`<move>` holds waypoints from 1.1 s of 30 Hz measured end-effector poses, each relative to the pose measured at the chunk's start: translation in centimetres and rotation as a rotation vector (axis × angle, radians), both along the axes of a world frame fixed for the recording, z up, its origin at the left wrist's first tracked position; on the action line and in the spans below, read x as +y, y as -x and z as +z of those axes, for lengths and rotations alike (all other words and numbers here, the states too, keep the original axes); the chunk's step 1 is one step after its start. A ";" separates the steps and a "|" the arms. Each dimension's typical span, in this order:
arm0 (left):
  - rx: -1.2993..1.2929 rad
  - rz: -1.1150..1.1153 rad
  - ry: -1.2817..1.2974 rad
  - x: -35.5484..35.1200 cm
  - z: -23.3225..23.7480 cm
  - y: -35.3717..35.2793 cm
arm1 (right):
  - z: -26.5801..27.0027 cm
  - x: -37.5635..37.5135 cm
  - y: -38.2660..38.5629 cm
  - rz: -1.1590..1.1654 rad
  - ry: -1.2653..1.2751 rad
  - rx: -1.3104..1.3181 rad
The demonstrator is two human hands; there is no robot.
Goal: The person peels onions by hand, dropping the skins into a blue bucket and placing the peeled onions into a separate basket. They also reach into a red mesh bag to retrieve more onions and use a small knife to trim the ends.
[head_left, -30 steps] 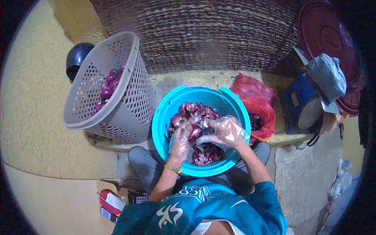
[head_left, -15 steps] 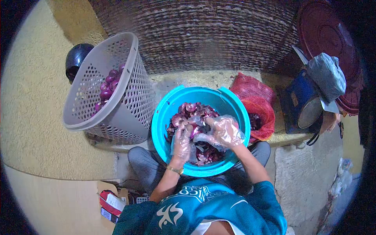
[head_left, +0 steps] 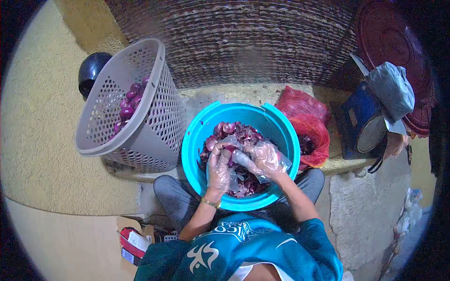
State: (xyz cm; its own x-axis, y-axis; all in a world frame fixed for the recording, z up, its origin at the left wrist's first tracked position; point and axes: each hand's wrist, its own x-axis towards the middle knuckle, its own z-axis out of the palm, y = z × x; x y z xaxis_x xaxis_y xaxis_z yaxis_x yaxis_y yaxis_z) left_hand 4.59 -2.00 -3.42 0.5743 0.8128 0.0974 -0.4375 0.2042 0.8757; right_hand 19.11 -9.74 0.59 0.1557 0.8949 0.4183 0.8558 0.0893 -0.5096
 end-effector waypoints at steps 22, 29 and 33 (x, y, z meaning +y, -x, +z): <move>-0.020 -0.059 0.283 -0.2 0.4 -0.2 | 1.8 -1.3 -0.4 -0.064 -0.013 -0.002; -0.005 -0.129 0.353 -0.7 0.4 0.1 | 1.6 -0.5 -0.1 0.009 -0.145 -0.094; -0.037 -0.087 0.381 -0.5 -0.6 -0.3 | 0.3 -0.6 -0.5 0.051 -0.133 -0.146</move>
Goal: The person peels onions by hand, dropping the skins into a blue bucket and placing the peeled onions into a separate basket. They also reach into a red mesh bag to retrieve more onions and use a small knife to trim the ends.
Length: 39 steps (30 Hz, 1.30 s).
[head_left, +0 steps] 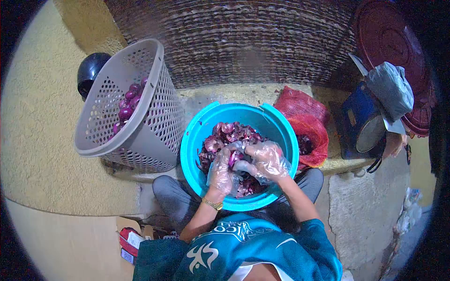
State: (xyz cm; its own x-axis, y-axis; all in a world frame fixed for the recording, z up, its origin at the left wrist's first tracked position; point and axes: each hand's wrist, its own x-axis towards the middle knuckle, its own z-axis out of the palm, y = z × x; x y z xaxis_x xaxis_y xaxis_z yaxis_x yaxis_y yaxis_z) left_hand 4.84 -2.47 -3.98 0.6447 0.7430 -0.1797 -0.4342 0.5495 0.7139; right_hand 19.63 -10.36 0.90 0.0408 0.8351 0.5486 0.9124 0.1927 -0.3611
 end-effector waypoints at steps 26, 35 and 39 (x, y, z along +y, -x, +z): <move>0.035 0.007 -0.008 0.1 0.1 0.4 | 0.0 0.2 0.1 0.019 0.007 0.093; 0.013 0.011 -0.002 0.2 -0.8 0.3 | -1.1 -0.1 -0.5 0.036 0.278 -0.045; 0.045 0.053 0.105 0.4 -1.8 0.2 | -1.6 -0.5 -0.1 0.058 0.309 0.037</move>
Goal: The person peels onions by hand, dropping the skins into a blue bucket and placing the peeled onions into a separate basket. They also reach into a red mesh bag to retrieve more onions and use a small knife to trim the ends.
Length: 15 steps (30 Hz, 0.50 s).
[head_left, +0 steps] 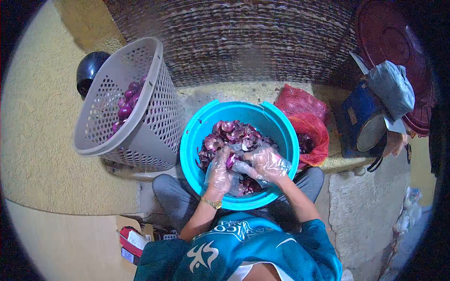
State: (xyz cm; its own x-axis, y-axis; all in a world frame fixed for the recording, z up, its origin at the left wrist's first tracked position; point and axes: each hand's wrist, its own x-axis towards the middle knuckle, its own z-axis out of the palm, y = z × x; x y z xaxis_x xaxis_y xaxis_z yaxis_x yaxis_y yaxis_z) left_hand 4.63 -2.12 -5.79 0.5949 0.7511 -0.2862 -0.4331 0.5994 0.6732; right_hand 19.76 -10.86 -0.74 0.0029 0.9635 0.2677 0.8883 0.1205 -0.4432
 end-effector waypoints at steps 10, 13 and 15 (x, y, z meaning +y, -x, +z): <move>-0.137 0.044 0.253 2.4 -0.2 0.4 | -1.1 -2.1 0.9 0.150 0.030 -0.075; -0.230 -0.045 0.353 3.1 -1.0 1.2 | 1.1 -2.3 0.4 -0.056 0.343 -0.149; -0.290 -0.051 0.425 3.2 -1.5 1.2 | 0.6 -2.9 -0.2 -0.222 0.261 -0.072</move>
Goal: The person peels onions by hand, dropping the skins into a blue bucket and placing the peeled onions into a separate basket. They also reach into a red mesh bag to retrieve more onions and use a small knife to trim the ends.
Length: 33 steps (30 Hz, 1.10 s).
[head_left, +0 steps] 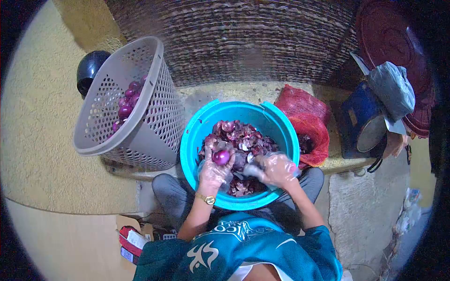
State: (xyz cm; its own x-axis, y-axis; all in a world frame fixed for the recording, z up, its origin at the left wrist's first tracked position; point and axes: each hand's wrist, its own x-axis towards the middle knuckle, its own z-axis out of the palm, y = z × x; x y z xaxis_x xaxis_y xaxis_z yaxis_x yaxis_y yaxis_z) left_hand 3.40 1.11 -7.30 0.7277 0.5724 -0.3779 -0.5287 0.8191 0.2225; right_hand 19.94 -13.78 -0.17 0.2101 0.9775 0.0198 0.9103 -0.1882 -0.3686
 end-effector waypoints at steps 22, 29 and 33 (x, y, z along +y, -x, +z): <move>0.127 0.028 -0.303 -2.3 2.1 1.4 | -0.5 -4.0 -0.2 -0.310 -0.362 0.462; -0.170 0.039 0.373 -0.7 2.1 1.7 | -0.7 -4.1 -0.2 -0.422 -0.392 0.437; -0.559 -0.006 0.255 3.6 12.6 2.4 | -2.0 -4.2 -0.6 -0.432 -0.383 0.464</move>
State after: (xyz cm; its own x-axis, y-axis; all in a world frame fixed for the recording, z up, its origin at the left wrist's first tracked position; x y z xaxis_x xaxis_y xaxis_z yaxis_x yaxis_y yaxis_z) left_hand 0.97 4.66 5.30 0.8581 0.5096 -0.0628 -0.5042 0.8131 -0.2909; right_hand 20.59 -17.98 -2.18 0.6440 0.7483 0.1589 0.5189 -0.2747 -0.8095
